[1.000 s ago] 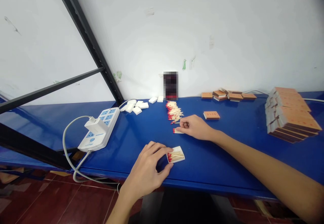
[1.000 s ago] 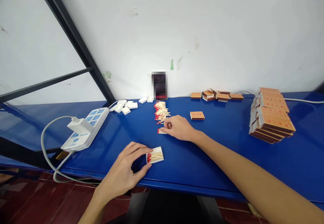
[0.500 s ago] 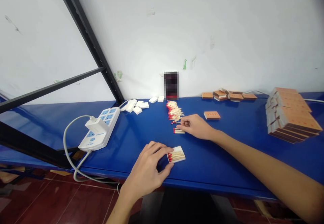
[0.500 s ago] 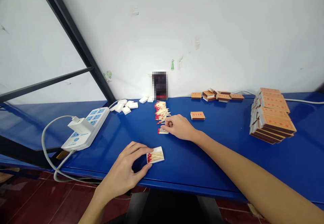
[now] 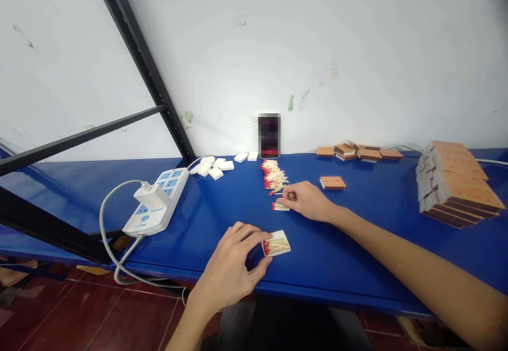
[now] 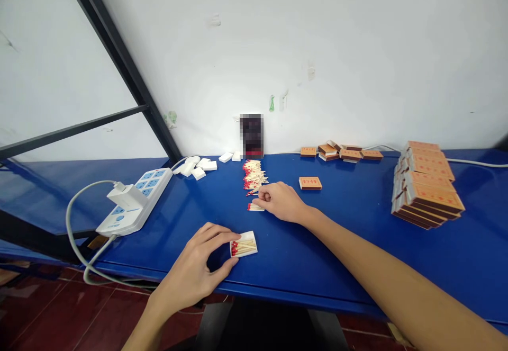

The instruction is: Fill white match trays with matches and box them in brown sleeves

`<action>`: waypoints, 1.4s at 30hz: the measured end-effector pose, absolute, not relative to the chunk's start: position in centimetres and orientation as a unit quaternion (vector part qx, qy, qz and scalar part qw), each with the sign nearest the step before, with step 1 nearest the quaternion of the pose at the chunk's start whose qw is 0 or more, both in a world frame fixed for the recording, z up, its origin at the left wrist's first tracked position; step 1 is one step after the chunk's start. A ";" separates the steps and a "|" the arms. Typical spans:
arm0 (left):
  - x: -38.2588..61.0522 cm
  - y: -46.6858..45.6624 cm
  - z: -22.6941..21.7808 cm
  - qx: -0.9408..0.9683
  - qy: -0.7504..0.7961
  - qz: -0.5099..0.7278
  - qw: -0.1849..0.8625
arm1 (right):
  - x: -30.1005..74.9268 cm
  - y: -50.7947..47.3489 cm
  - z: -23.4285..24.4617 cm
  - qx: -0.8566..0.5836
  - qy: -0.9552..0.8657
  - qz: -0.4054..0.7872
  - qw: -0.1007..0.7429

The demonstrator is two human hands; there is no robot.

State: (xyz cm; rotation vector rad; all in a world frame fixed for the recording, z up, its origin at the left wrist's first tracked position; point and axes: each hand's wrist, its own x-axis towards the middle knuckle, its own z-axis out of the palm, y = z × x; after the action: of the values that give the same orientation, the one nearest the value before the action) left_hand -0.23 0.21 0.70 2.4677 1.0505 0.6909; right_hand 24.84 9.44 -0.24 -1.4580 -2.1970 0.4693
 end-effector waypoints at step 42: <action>-0.3 0.2 0.8 0.876 0.375 0.241 0.184 | 24.9 9.8 1.6 -0.531 -0.791 0.248 0.176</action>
State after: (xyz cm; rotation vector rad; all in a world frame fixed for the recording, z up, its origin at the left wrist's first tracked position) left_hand -0.28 0.23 0.80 2.4694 1.0572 0.6789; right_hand 24.90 9.78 1.55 -1.5045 -2.2404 0.7020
